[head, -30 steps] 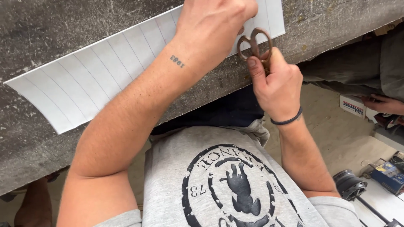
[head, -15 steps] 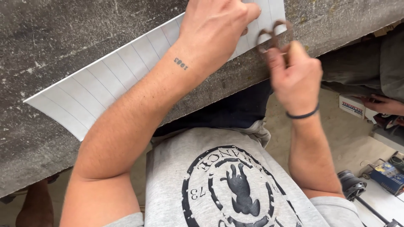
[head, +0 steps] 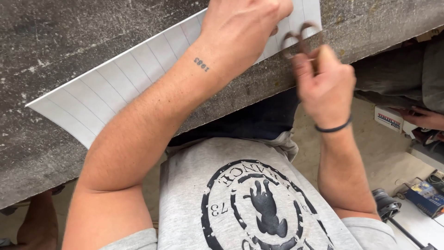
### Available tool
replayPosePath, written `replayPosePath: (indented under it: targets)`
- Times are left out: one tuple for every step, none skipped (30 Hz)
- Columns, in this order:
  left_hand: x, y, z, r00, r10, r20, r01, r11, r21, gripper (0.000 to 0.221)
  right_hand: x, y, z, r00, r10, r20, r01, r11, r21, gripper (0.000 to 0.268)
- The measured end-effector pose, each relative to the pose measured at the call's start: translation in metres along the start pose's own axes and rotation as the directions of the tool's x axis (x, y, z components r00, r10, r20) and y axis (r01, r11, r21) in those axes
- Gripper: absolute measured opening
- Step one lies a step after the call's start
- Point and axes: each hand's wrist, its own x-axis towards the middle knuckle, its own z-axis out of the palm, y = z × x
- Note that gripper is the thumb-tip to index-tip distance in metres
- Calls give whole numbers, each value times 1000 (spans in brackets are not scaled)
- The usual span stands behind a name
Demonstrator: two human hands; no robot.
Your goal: Using scissors to score and crease pre-marked lines on a strip of insulation material on a workbench.
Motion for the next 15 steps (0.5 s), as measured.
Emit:
replayPosePath:
  targets:
    - [1, 0, -1, 1000, 13, 2, -13, 1000, -8, 23, -2, -8, 3, 999, -27, 24, 28, 1000, -3, 44]
    - [2, -1, -3, 1000, 27, 4, -27, 1000, -15, 24, -3, -16, 6, 997, -55, 49, 55, 998, -6, 45]
    - [2, -1, -2, 1000, 29, 4, -29, 999, -13, 24, 1, -6, 3, 997, -55, 47, 55, 998, -4, 45]
    - [2, -2, 0, 1000, 21, -1, -21, 999, -34, 22, 4, 3, 1, 998, -63, 15, 63, 997, -33, 45]
    - [0, -2, 1, 1000, 10, -3, -10, 998, -58, 20, 6, 12, -1, 998, -70, -12, 69, 996, -62, 46]
    - [-1, -1, 2, 1000, 8, 0, -8, 998, -59, 20, 7, 23, -6, 998, -68, -9, 68, 996, -60, 46]
    - [-1, -1, 2, 1000, 9, -20, -10, 1000, -25, 24, 11, 34, -11, 999, -21, -33, 20, 1000, -24, 44]
    - [0, 0, 1, 999, 11, -40, -10, 1000, 9, 29, 14, 45, -16, 998, 28, -56, -27, 1000, 14, 44]
    - [-1, -1, 1, 999, 7, -38, -7, 1000, 17, 29, 11, 38, -11, 998, 22, -54, -21, 1000, 21, 44]
    - [0, -2, 0, 1000, 0, -9, 0, 1000, -13, 23, 9, 31, -6, 999, -21, -31, 20, 999, -27, 48]
    - [2, -1, 2, 1000, -1, 17, 2, 999, -51, 18, 5, 25, -3, 998, -57, -10, 56, 995, -81, 53]
    - [2, 0, 2, 1000, 1, 17, 0, 999, -50, 18, 4, 27, -3, 998, -57, -12, 56, 995, -80, 53]
    - [2, 1, 1, 1000, -2, 13, 2, 999, -43, 16, 5, 29, -2, 999, -53, -2, 53, 997, -63, 51]
    - [2, 1, 0, 1000, -4, 10, 5, 999, -35, 15, 5, 30, 0, 999, -49, 9, 50, 998, -45, 49]
    - [2, 1, 2, 1000, -9, 11, 9, 1000, -26, 15, 11, 44, -7, 998, -56, 11, 57, 998, -38, 49]
